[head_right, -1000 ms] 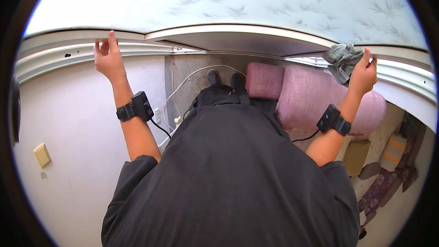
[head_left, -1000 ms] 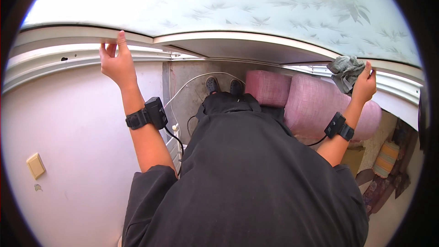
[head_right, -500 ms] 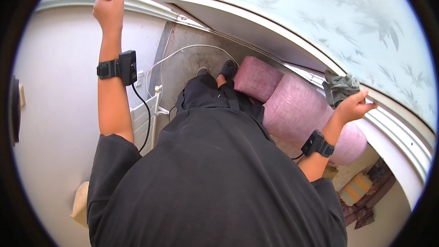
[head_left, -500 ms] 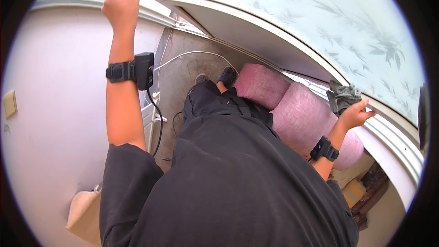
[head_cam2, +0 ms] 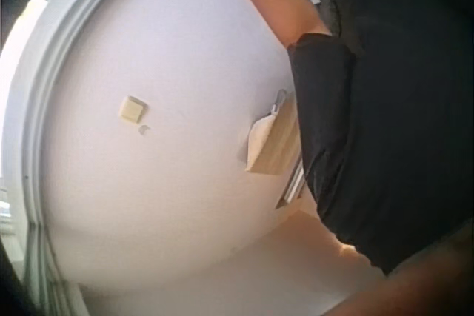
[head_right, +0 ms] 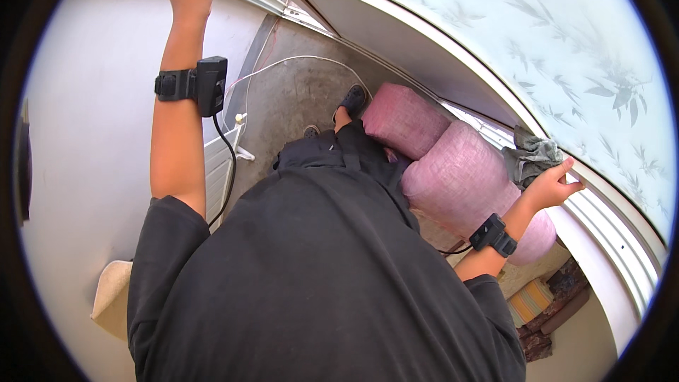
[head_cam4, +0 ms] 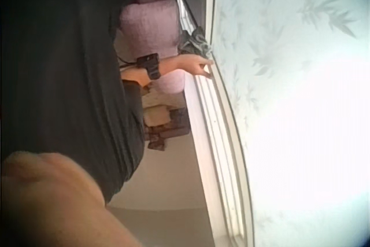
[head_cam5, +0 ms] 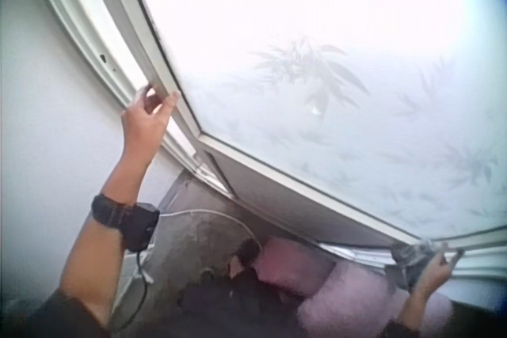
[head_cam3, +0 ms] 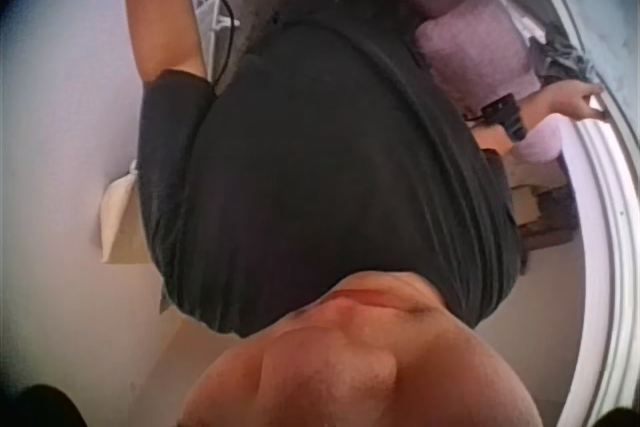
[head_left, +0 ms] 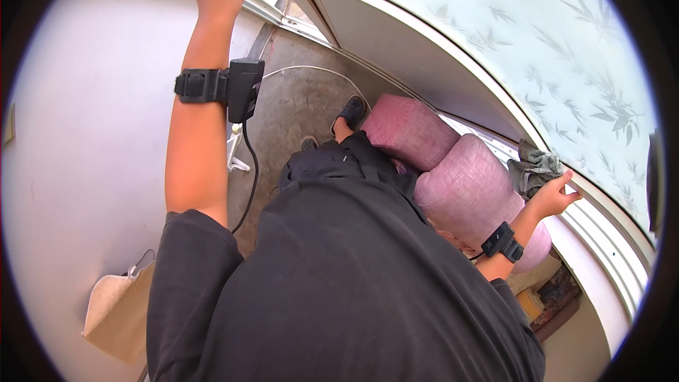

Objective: The person wipes the upper frame of a glass door with a cloth, then moves a white plastic drying rack and wipes its slats and frame. The person uses a cloth throughout and handles the rack with both hands to reposition it for cleaning.

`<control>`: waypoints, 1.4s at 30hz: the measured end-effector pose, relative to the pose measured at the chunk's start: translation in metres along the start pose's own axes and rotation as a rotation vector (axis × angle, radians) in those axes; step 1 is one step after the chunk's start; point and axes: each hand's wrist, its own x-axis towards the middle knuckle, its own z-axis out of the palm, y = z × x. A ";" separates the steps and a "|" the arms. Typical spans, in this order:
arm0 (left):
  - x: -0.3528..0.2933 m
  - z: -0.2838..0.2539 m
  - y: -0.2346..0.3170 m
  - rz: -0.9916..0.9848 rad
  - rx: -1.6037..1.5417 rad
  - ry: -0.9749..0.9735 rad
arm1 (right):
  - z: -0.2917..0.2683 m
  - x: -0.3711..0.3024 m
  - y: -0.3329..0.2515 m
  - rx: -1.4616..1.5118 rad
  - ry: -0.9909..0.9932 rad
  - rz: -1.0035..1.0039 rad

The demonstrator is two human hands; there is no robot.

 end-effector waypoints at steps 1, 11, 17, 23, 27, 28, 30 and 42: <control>-0.001 0.001 0.000 0.032 -0.156 -0.052 | 0.002 0.003 0.004 -0.054 0.045 -0.024; -0.007 -0.010 0.016 0.024 -0.130 0.065 | 0.005 0.007 0.012 -0.092 0.102 -0.023; -0.007 -0.009 0.001 -0.003 -0.099 0.097 | 0.002 -0.002 -0.004 0.012 0.013 0.093; -0.009 -0.005 -0.008 0.142 -0.176 0.218 | 0.004 0.008 -0.004 -0.126 -0.044 0.202; -0.012 -0.004 -0.013 0.098 -0.103 0.181 | 0.004 0.016 -0.006 0.011 -0.079 0.216; -0.011 -0.006 -0.013 0.061 -0.172 0.136 | 0.005 0.014 -0.009 0.282 -0.150 0.317; -0.012 -0.012 -0.014 0.120 -0.153 0.113 | 0.006 0.008 -0.019 0.434 -0.259 0.509; -0.207 -0.090 -0.161 -0.470 -0.289 -0.851 | -0.020 -0.115 -0.123 0.871 -0.813 0.529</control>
